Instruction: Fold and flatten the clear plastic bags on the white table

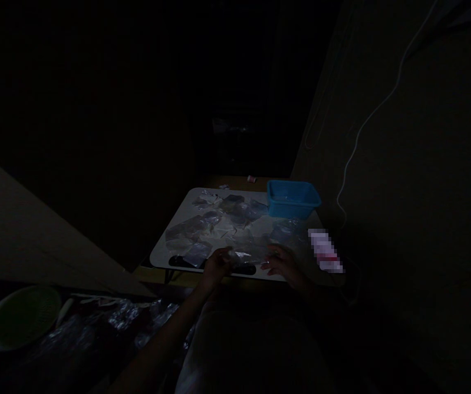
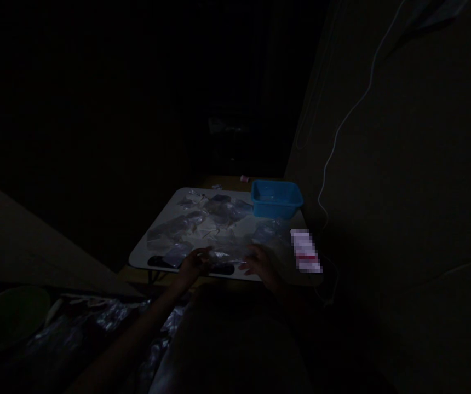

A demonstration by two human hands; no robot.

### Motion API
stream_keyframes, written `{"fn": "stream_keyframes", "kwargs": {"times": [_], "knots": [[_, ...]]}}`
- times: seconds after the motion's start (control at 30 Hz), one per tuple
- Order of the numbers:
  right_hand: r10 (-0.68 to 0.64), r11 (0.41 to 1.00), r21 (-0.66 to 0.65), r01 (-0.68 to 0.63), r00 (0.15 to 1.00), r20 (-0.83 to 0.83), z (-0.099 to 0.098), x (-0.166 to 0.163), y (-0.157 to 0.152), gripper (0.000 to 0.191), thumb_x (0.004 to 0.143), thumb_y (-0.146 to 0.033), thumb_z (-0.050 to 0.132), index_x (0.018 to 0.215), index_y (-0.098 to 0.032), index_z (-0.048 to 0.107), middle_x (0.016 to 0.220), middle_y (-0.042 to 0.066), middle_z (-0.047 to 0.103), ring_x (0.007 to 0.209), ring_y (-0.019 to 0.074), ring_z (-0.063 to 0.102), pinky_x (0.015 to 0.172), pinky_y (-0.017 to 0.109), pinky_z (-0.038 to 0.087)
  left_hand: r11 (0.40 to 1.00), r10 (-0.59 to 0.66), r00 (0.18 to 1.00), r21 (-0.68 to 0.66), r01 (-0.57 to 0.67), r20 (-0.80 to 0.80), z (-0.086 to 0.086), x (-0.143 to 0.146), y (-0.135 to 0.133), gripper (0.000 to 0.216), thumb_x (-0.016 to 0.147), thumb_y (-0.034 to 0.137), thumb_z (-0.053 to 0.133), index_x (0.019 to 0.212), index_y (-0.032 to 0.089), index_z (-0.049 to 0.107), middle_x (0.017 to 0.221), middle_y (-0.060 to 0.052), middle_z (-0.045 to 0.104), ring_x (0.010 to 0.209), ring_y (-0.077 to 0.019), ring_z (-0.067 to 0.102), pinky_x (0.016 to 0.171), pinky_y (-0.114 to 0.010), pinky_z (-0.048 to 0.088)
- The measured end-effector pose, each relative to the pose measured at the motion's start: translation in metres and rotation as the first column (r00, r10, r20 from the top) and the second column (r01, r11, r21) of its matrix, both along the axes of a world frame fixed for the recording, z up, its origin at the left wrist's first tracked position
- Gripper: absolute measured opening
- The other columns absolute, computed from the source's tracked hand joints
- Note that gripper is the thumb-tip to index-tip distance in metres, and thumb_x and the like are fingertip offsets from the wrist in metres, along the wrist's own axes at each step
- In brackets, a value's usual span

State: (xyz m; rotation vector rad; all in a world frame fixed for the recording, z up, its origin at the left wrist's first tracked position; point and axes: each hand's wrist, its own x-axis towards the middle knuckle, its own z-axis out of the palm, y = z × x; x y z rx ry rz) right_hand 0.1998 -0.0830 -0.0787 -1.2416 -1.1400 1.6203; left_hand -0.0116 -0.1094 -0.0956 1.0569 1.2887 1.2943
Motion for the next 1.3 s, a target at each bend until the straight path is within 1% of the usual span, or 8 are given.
{"fn": "stream_keyframes", "kwargs": {"times": [0.1,0.27,0.37,0.53,0.73,1.03,1.13,1.3], "knots": [[0.014,1.000,0.022,-0.015,1.000,0.023,-0.001,0.004,0.002,0.049,0.058,-0.019,0.055,0.105,-0.019,0.040,0.064,-0.004,0.060,0.058,0.0161,0.063,0.046,0.024,0.047,0.999,0.037,0.999,-0.007,-0.037,-0.025,-0.002,-0.001,0.002,0.038,0.052,0.020,0.062,0.088,0.016,0.053,0.057,0.007,0.052,0.047,-0.0081,0.052,0.042,-0.018,0.042],[-0.005,0.999,0.041,0.002,0.996,0.092,-0.004,0.005,0.005,0.043,0.059,-0.018,0.051,0.101,-0.016,0.043,0.059,-0.003,0.060,0.055,0.0161,0.062,0.045,0.023,0.046,1.000,-0.017,0.999,-0.020,0.016,-0.046,-0.005,-0.004,0.007,0.037,0.059,0.022,0.058,0.094,0.015,0.049,0.056,0.006,0.052,0.046,-0.0082,0.053,0.040,-0.017,0.041],[-0.018,0.999,0.042,0.012,0.989,0.149,-0.006,0.005,0.006,0.041,0.061,-0.020,0.050,0.102,-0.014,0.043,0.059,-0.002,0.060,0.052,0.0156,0.062,0.041,0.021,0.042,0.998,-0.028,0.992,-0.056,0.022,-0.122,-0.005,-0.005,0.008,0.035,0.063,0.021,0.055,0.097,0.015,0.047,0.057,0.006,0.053,0.044,-0.0080,0.053,0.038,-0.017,0.040],[-0.063,0.989,0.145,0.016,0.943,0.328,-0.012,0.005,0.009,0.041,0.064,-0.024,0.046,0.104,-0.013,0.045,0.051,-0.005,0.056,0.036,0.0103,0.052,0.033,0.018,0.033,0.990,-0.066,0.959,-0.140,0.028,-0.274,0.000,-0.004,0.010,0.030,0.068,0.017,0.050,0.098,0.016,0.047,0.064,0.004,0.055,0.041,-0.0070,0.053,0.037,-0.017,0.041],[-0.122,0.971,0.239,0.021,0.901,0.417,-0.019,0.006,0.015,0.044,0.062,-0.026,0.047,0.104,-0.014,0.047,0.047,-0.008,0.049,0.033,0.0071,0.039,0.033,0.018,0.029,0.987,-0.102,0.887,-0.158,0.034,-0.451,0.003,-0.006,0.013,0.017,0.070,0.016,0.052,0.087,0.017,0.052,0.061,0.004,0.056,0.047,-0.0079,0.055,0.042,-0.016,0.041],[-0.181,0.903,0.417,-0.108,0.784,0.594,-0.028,0.002,0.024,0.043,0.064,-0.018,0.047,0.107,-0.015,0.049,0.052,-0.005,0.052,0.049,0.0112,0.049,0.046,0.020,0.035,0.999,-0.048,0.655,-0.049,0.016,-0.754,0.002,-0.009,0.023,0.007,0.073,0.016,0.048,0.073,0.016,0.055,0.059,0.001,0.058,0.056,-0.0117,0.056,0.051,-0.019,0.039],[-0.212,0.892,0.439,-0.112,0.753,0.623,-0.029,0.001,0.023,0.044,0.066,-0.020,0.048,0.110,-0.015,0.048,0.054,-0.005,0.052,0.050,0.0116,0.049,0.047,0.021,0.036,0.998,-0.045,0.552,-0.014,0.060,-0.832,0.008,-0.011,0.024,0.011,0.074,0.017,0.047,0.080,0.015,0.057,0.069,-0.003,0.061,0.064,-0.0137,0.058,0.057,-0.021,0.041],[-0.202,0.875,0.450,-0.179,0.710,0.674,-0.029,-0.002,0.016,0.047,0.067,-0.016,0.046,0.114,-0.016,0.046,0.055,-0.004,0.052,0.051,0.0113,0.048,0.049,0.020,0.036,0.980,0.052,0.383,0.120,0.158,-0.922,0.023,0.001,0.017,0.033,0.073,0.014,0.045,0.106,0.014,0.051,0.102,-0.011,0.055,0.094,-0.0202,0.053,0.078,-0.030,0.042]]}}
